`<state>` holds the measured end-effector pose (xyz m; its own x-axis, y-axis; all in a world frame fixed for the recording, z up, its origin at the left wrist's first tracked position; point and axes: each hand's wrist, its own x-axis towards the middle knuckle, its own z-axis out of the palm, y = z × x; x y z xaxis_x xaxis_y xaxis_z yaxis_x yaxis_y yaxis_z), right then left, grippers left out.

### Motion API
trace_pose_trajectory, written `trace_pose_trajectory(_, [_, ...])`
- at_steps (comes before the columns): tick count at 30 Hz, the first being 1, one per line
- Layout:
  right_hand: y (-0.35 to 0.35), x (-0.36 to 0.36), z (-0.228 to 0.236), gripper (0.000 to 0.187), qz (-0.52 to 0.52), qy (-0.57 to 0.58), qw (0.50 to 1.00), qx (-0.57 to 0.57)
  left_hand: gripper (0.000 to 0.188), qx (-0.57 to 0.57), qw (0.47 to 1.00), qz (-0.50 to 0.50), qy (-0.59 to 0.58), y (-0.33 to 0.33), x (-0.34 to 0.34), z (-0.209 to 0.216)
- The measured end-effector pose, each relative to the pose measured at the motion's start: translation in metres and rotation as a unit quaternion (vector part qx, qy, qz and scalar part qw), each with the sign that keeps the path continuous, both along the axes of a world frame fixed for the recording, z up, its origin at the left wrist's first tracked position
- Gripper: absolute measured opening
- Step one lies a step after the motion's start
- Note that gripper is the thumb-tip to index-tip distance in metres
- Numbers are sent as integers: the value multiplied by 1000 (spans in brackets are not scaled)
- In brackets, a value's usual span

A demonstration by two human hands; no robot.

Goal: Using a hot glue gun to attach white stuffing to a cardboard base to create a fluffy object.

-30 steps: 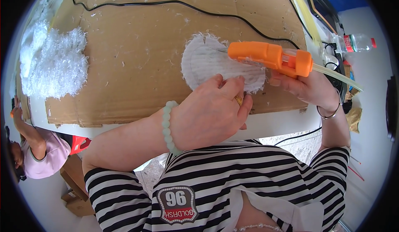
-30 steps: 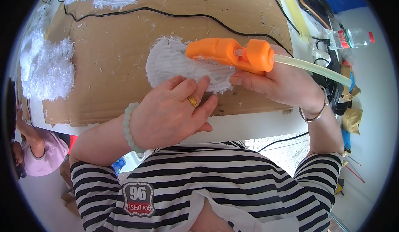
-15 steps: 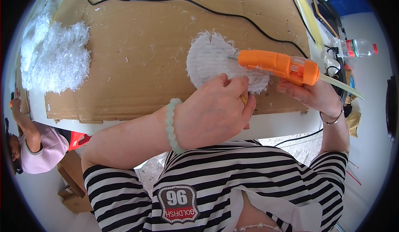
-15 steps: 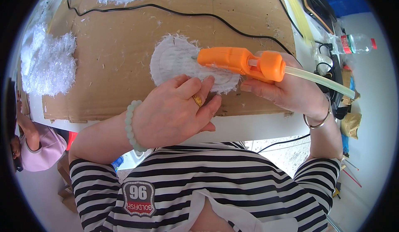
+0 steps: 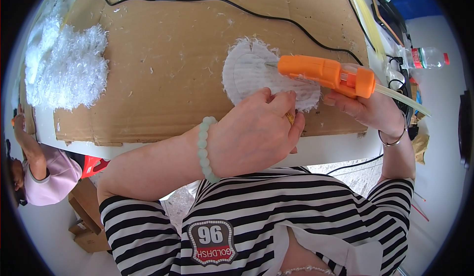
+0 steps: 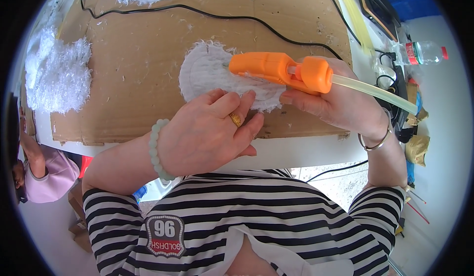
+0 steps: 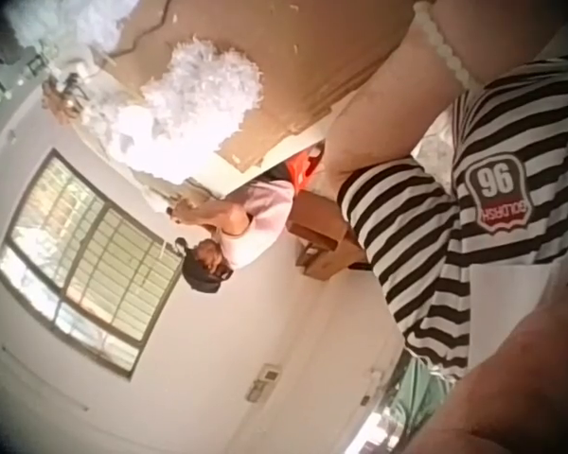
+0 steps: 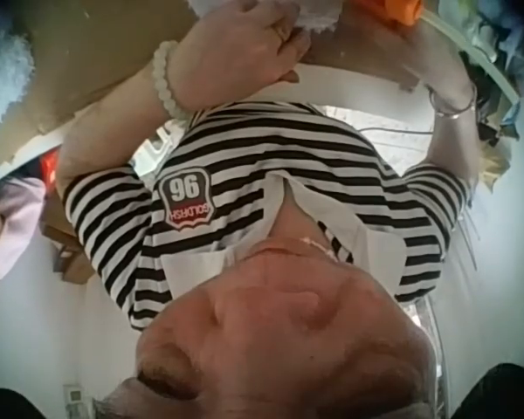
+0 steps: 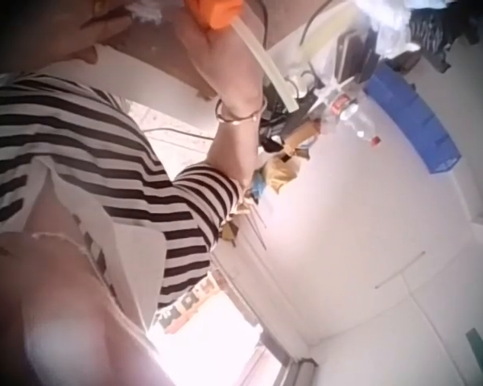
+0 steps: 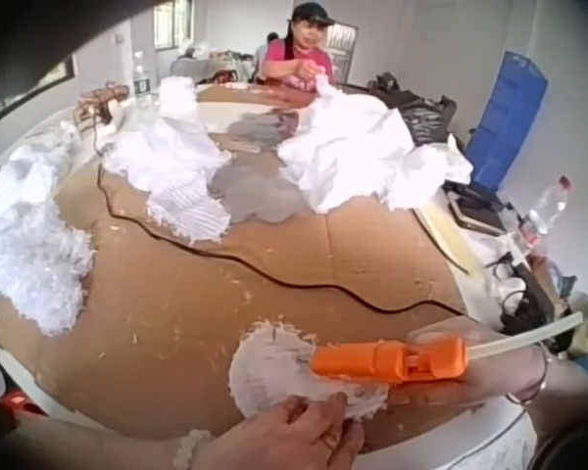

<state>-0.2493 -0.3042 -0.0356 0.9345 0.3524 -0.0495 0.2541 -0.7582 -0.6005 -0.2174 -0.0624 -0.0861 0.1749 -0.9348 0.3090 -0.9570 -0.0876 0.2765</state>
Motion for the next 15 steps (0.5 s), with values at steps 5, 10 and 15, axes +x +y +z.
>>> trace_pose_trajectory(5, [10, 9, 2, 29, -2, -5, 1000, -9, 48, -4, 1000, -4, 3, 0, 0, -1])
trace_pose_trajectory(10, [10, 12, -4, 30, 6, -40, 999, -11, 48, -6, 1000, -4, 4, 1, 1, -1])
trace_pose_trajectory(15, [3, 13, -2, 33, 28, -29, 999, -36, 48, -9, 1000, -1, -4, 0, 1, -2])
